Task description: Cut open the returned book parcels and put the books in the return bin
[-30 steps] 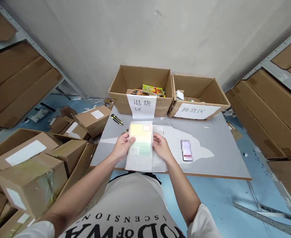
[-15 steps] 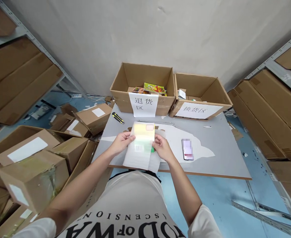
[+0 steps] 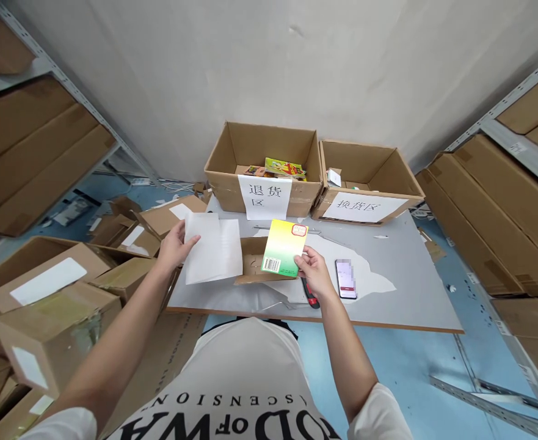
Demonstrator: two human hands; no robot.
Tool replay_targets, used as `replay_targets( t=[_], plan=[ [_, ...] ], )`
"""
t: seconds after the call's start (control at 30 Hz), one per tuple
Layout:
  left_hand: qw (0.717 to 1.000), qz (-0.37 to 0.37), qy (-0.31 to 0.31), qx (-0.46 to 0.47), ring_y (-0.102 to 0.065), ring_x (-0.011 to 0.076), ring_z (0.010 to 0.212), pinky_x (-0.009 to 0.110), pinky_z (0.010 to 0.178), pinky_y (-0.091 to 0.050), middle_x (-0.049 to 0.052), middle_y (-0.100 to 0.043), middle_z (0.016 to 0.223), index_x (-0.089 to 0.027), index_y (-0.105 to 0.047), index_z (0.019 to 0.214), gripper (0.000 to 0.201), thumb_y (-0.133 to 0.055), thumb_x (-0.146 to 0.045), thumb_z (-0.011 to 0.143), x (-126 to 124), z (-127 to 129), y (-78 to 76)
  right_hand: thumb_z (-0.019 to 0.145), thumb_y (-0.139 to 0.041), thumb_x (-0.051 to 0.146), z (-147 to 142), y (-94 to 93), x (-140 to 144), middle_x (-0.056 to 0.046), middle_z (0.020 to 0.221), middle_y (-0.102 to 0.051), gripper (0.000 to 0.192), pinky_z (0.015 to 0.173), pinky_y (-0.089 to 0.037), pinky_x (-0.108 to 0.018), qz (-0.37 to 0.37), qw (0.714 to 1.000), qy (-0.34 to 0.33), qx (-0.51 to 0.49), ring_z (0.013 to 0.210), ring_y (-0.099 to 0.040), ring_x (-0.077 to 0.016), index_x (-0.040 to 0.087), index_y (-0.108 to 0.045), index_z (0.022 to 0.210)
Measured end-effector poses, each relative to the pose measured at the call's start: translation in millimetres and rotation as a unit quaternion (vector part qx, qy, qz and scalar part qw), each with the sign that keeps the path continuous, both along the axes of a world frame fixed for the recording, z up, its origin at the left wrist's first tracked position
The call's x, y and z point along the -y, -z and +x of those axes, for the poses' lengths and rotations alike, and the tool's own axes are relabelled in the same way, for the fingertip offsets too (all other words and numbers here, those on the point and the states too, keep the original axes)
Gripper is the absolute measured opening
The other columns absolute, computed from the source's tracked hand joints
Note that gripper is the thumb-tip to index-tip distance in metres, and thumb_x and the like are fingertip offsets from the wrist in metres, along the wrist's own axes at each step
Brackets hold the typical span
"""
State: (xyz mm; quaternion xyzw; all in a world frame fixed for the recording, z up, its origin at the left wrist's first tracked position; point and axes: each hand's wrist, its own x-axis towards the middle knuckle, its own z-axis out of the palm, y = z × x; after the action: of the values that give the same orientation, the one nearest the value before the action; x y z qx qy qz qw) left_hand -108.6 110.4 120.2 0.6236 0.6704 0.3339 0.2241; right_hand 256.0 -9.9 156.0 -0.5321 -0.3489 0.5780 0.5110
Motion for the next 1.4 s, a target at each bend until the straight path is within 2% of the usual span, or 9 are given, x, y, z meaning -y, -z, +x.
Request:
replay_targets(
  t=[0.17,0.27,0.37,0.5,0.87,1.03,1.1,1.23,1.4],
  plan=[
    [0.991,0.058,0.027,0.115,-0.048,0.0274,0.125,0.043,0.106,-0.036,0.016,-0.048,0.138,-0.014,-0.043,0.135,0.070,-0.064,-0.043,0.076,9.8,33.1,-20.4,0.066,-0.073,0.045,-5.3,-4.8,0.6,-0.001,0.077,-0.072,0.048,0.053,-0.052,-0.026,0.007,1.000,-0.006,-0.003,0.062,-0.066,-0.0164,0.021,-0.059,0.106],
    [0.958,0.002,0.141,0.251,-0.058,0.0274,0.114,0.044,0.100,-0.043,0.016,-0.060,0.123,-0.013,-0.057,0.124,0.059,-0.062,-0.048,0.077,37.6,76.1,-44.6,0.067,-0.073,0.046,-8.7,-8.8,1.5,-0.001,0.075,-0.072,0.048,0.053,-0.052,-0.026,0.016,1.000,0.004,0.007,0.060,-0.065,-0.0157,0.021,-0.060,0.106],
    [0.941,-0.004,0.227,0.251,-0.055,0.0279,0.118,0.046,0.106,-0.038,0.010,-0.062,0.122,-0.019,-0.067,0.113,0.043,-0.063,-0.043,0.077,70.0,116.4,-62.0,0.068,-0.072,0.044,-16.2,-11.2,3.0,-0.002,0.079,-0.072,0.046,0.051,-0.052,-0.026,0.036,0.998,0.037,0.030,0.061,-0.064,-0.0160,0.020,-0.062,0.105],
    [0.899,-0.076,0.320,0.288,-0.049,0.0279,0.124,0.046,0.108,-0.034,0.006,-0.057,0.129,-0.022,-0.060,0.122,0.048,-0.062,-0.042,0.079,88.8,143.4,-61.5,0.067,-0.073,0.042,-28.9,-11.2,3.5,-0.005,0.089,-0.073,0.038,0.060,-0.054,-0.029,0.073,0.994,0.052,0.056,0.075,-0.067,-0.0195,0.021,-0.066,0.098],
    [0.797,-0.178,0.285,0.502,-0.064,0.0251,0.099,0.038,0.088,-0.049,0.009,-0.070,0.104,-0.016,-0.069,0.104,0.041,-0.068,-0.044,0.074,84.1,144.6,-45.8,0.075,-0.069,0.037,-52.8,-13.8,3.9,-0.006,0.106,-0.070,0.035,0.093,-0.050,-0.041,0.148,0.985,-0.064,0.068,0.098,-0.065,-0.0212,0.024,-0.066,0.108],
    [0.752,-0.238,0.228,0.571,-0.068,0.0206,0.087,0.034,0.081,-0.053,0.008,-0.071,0.096,-0.016,-0.066,0.102,0.041,-0.072,-0.042,0.071,80.1,137.1,-45.0,0.072,-0.070,0.034,-48.1,-10.4,-1.5,-0.007,0.110,-0.068,0.037,0.086,-0.053,-0.035,0.150,0.973,0.102,0.145,0.097,-0.064,-0.0201,0.023,-0.066,0.107],
    [0.736,-0.248,0.226,0.589,-0.068,0.0198,0.087,0.033,0.082,-0.053,0.008,-0.072,0.097,-0.016,-0.066,0.102,0.040,-0.073,-0.040,0.071,78.5,133.0,-45.4,0.068,-0.073,0.035,-43.9,-8.7,-3.7,-0.007,0.107,-0.069,0.049,0.077,-0.055,-0.033,0.114,0.980,0.112,0.120,0.092,-0.065,-0.0203,0.023,-0.061,0.115],
    [0.723,-0.260,0.220,0.601,-0.067,0.0199,0.092,0.033,0.085,-0.052,0.009,-0.071,0.101,-0.016,-0.065,0.105,0.041,-0.075,-0.036,0.070,77.5,128.2,-44.8,0.068,-0.072,0.042,-39.2,-6.2,-3.2,-0.006,0.085,-0.072,0.049,0.061,-0.055,-0.029,0.038,0.998,-0.004,0.048,0.073,-0.066,-0.0182,0.019,-0.064,0.110],
    [0.761,-0.267,0.193,0.559,-0.067,0.0216,0.091,0.033,0.080,-0.054,0.011,-0.071,0.103,-0.015,-0.066,0.107,0.049,-0.078,-0.036,0.065,74.4,120.1,-45.2,0.063,-0.076,0.042,-36.2,-5.5,0.7,-0.004,0.077,-0.071,0.038,0.053,-0.052,-0.025,0.009,0.998,0.017,0.054,0.064,-0.064,-0.0160,0.018,-0.068,0.091]
  ],
)
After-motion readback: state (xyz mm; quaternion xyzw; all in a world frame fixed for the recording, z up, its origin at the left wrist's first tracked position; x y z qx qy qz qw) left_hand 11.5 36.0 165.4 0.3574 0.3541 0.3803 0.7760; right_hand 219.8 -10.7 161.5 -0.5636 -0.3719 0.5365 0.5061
